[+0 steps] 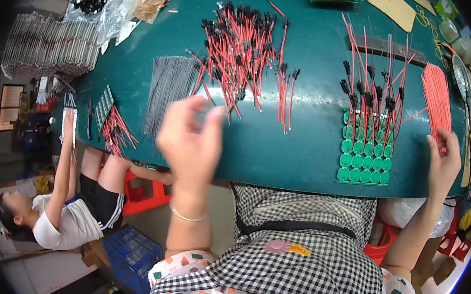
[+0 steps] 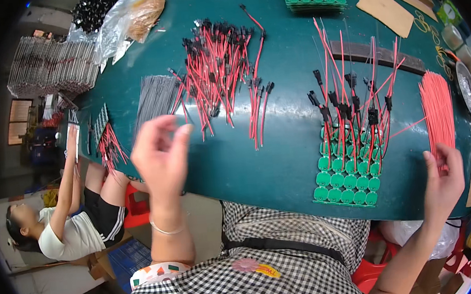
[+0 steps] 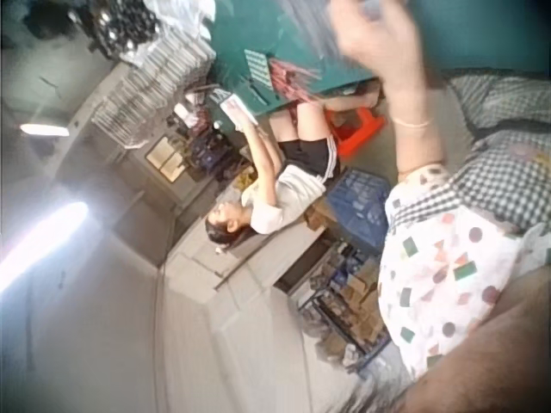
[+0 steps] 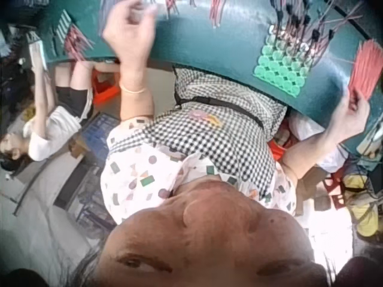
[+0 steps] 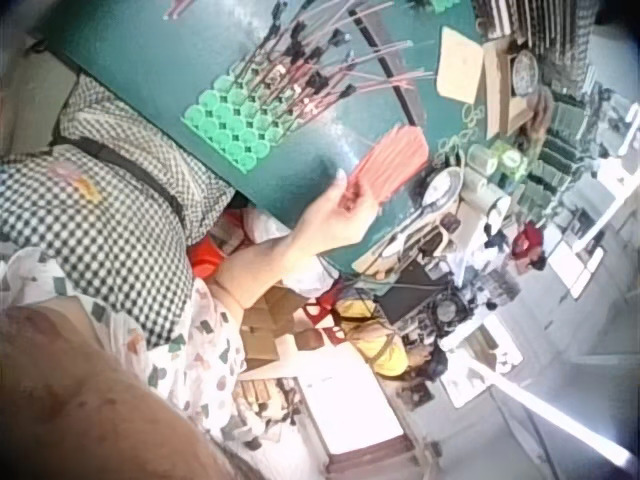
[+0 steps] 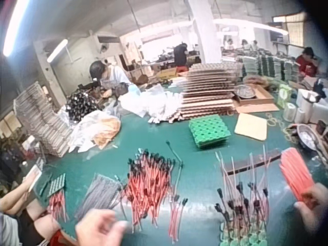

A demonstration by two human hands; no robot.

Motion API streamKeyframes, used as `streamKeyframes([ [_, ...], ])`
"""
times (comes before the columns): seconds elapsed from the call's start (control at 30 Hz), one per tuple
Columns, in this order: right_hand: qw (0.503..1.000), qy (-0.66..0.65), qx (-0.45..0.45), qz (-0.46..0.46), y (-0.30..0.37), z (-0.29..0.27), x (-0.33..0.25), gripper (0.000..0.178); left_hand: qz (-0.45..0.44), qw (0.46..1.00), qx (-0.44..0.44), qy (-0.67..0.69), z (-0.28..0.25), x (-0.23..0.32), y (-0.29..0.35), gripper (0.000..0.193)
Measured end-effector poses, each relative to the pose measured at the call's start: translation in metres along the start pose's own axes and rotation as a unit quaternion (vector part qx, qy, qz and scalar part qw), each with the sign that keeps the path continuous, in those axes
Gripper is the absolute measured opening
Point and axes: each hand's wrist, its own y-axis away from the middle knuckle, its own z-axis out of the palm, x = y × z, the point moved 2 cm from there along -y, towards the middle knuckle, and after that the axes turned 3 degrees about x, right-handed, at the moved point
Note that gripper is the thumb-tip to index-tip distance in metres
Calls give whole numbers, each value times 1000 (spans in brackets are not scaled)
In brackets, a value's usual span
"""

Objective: The person assembles electronic components by hand, inserting wires into a circuit board.

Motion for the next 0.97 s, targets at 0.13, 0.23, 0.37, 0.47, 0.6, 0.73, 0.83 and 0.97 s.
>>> streamKeyframes([
  [0.13, 986, 153, 28, -53, -17, -2, 25, 38, 102, 938, -13, -332, -34, -75, -16, 42],
  [0.23, 989, 143, -1, 23, -35, 9, 9, 28, 16, 957, -51, -284, -61, -106, -19, 35],
  [0.37, 984, 158, -23, 76, -45, 2, -13, 19, -42, 930, -88, -354, -68, -94, -32, 28],
  [0.47, 983, 146, -53, 96, -47, -5, -8, 20, -29, 909, -134, -395, -59, -84, -44, 24],
  [0.6, 986, 127, -64, 86, -47, -13, 3, 19, 4, 894, -140, -427, -58, -82, -47, 22],
  [0.73, 986, 57, -75, 139, -47, -24, 11, 19, -34, 889, -160, -427, -60, -66, -52, 18],
  [0.83, 981, 26, -88, 171, -47, -28, 18, 19, -55, 886, -159, -433, -60, -61, -57, 16],
  [0.97, 986, -31, -106, 128, -44, -31, 25, 22, -46, 870, -151, -467, -62, -76, -58, 20],
])
